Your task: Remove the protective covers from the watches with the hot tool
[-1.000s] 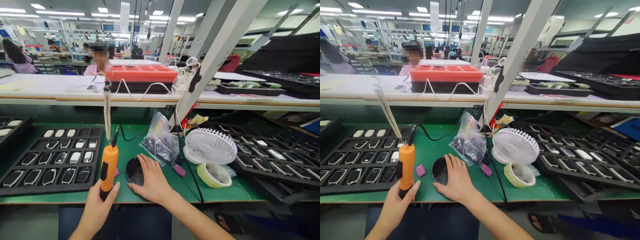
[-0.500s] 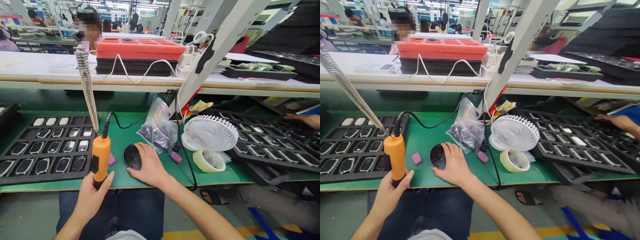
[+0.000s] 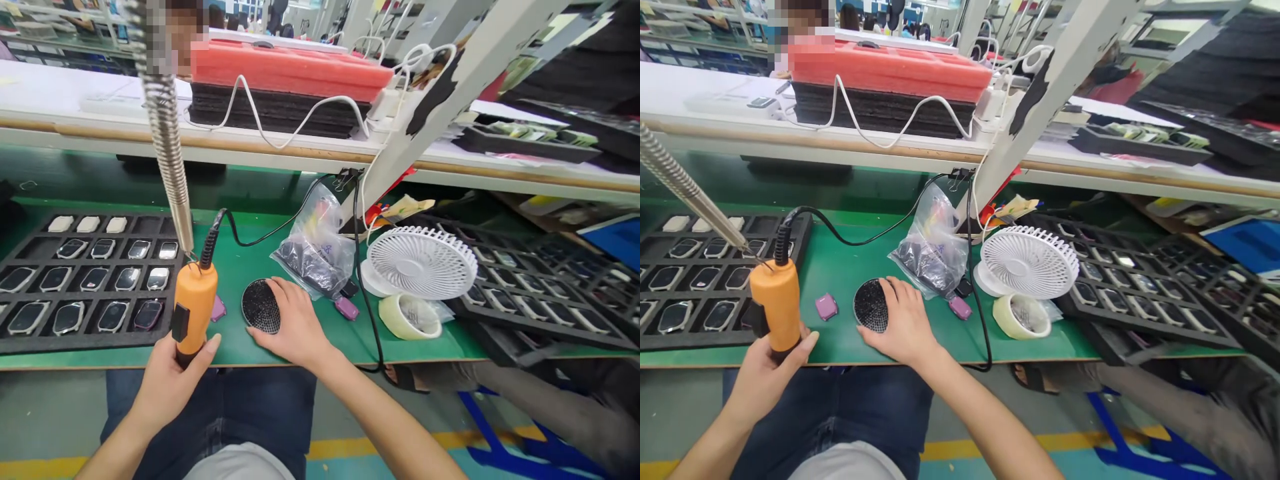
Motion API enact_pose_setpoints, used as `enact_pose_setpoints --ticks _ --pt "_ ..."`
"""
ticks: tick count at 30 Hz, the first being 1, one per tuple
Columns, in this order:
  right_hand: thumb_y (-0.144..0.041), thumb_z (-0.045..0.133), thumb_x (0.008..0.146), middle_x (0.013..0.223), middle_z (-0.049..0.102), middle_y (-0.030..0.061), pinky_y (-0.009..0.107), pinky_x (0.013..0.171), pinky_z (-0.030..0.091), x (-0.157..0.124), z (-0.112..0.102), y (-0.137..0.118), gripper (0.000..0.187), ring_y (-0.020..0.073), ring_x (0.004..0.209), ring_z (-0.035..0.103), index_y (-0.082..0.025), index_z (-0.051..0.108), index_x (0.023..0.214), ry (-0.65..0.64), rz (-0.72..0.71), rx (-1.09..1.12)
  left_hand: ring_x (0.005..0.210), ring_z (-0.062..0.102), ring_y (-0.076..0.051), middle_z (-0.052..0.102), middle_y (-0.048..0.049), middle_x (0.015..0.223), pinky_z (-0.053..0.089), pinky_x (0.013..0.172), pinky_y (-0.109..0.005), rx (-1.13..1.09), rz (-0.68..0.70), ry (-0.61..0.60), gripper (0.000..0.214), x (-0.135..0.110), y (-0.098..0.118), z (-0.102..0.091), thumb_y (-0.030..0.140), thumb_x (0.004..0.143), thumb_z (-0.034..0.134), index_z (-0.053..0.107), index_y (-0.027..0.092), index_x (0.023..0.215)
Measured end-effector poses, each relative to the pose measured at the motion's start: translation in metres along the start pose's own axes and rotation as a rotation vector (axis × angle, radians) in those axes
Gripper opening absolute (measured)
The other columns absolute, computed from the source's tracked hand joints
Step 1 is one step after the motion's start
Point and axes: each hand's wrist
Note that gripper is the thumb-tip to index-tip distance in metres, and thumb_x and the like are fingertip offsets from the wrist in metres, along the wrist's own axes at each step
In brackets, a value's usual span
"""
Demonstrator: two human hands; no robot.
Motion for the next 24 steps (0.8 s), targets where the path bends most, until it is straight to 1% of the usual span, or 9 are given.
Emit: enact_pose_setpoints --ticks 3,6,10,12,15,20,24 --pt "-0.066 0.062 0.091 0.155 0.052 0.0142 0.062 0.118 0.044 0.001 0.000 0.002 0.075 0.0338 0.143 0.051 -0.024 0.047 0.151 0.016 -0.007 0.017 0.068 0.055 -0.014 0.059 -0.0005 0.069 0.050 0.065 -0.023 -0.008 0.000 0.011 0.042 0.000 -0.001 -0.001 0.054 0.085 0.077 0.061 0.018 0.072" --pt "-0.071 0.062 0.089 0.157 0.050 0.0152 0.063 0.119 0.043 0.002 -0.001 0.000 0.081 0.0346 0.145 0.049 -0.024 0.044 0.154 0.042 -0.028 0.042 0.074 0.059 -0.017 0.059 -0.0020 0.071 0.052 0.069 -0.024 -0.013 -0.003 0.028 0.042 -0.001 -0.005 -0.001 0.054 0.087 0.076 0.061 0.018 0.071" --pt "-0.077 0.061 0.086 0.159 0.049 0.0164 0.062 0.120 0.043 0.002 -0.001 -0.006 0.091 0.0349 0.145 0.049 -0.023 0.041 0.156 0.067 -0.063 0.070 0.073 0.057 -0.016 0.059 -0.0015 0.070 0.052 0.069 -0.024 -0.015 -0.008 0.032 0.039 -0.002 -0.010 -0.003 0.053 0.087 0.077 0.063 0.018 0.075" --pt "-0.078 0.061 0.085 0.159 0.048 0.0164 0.062 0.120 0.042 0.001 0.000 -0.007 0.092 0.0348 0.146 0.049 -0.023 0.040 0.156 0.072 -0.073 0.077 0.075 0.058 -0.017 0.060 -0.0018 0.072 0.051 0.069 -0.024 -0.018 -0.010 0.039 0.039 -0.002 -0.011 -0.003 0.052 0.087 0.077 0.063 0.018 0.076" --pt "-0.078 0.060 0.086 0.159 0.048 0.0159 0.063 0.120 0.043 0.001 0.000 -0.005 0.090 0.0351 0.146 0.048 -0.024 0.041 0.156 0.070 -0.069 0.073 0.076 0.059 -0.017 0.061 -0.0022 0.073 0.052 0.069 -0.024 -0.025 -0.007 0.045 0.038 -0.003 -0.012 -0.001 0.052 0.088 0.077 0.063 0.018 0.076" --pt "-0.069 0.061 0.091 0.153 0.054 0.0144 0.062 0.117 0.046 0.004 -0.002 0.002 0.077 0.0334 0.141 0.053 -0.023 0.047 0.151 0.004 -0.061 0.046 0.078 0.061 -0.018 0.061 -0.0032 0.073 0.053 0.071 -0.025 -0.032 -0.008 0.030 0.039 -0.005 -0.012 0.003 0.052 0.088 0.076 0.062 0.018 0.073" --pt "-0.065 0.063 0.092 0.154 0.053 0.0140 0.063 0.119 0.044 0.011 -0.006 0.009 0.073 0.0339 0.143 0.051 -0.023 0.049 0.149 -0.014 -0.041 0.014 0.077 0.062 -0.019 0.064 -0.0040 0.074 0.054 0.070 -0.025 -0.026 -0.008 0.015 0.038 -0.004 -0.009 0.005 0.052 0.087 0.076 0.063 0.019 0.074"
Point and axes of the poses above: each hand's wrist, its own x-axis towards the middle knuckle, its own z-axis out of the palm, y = z × x
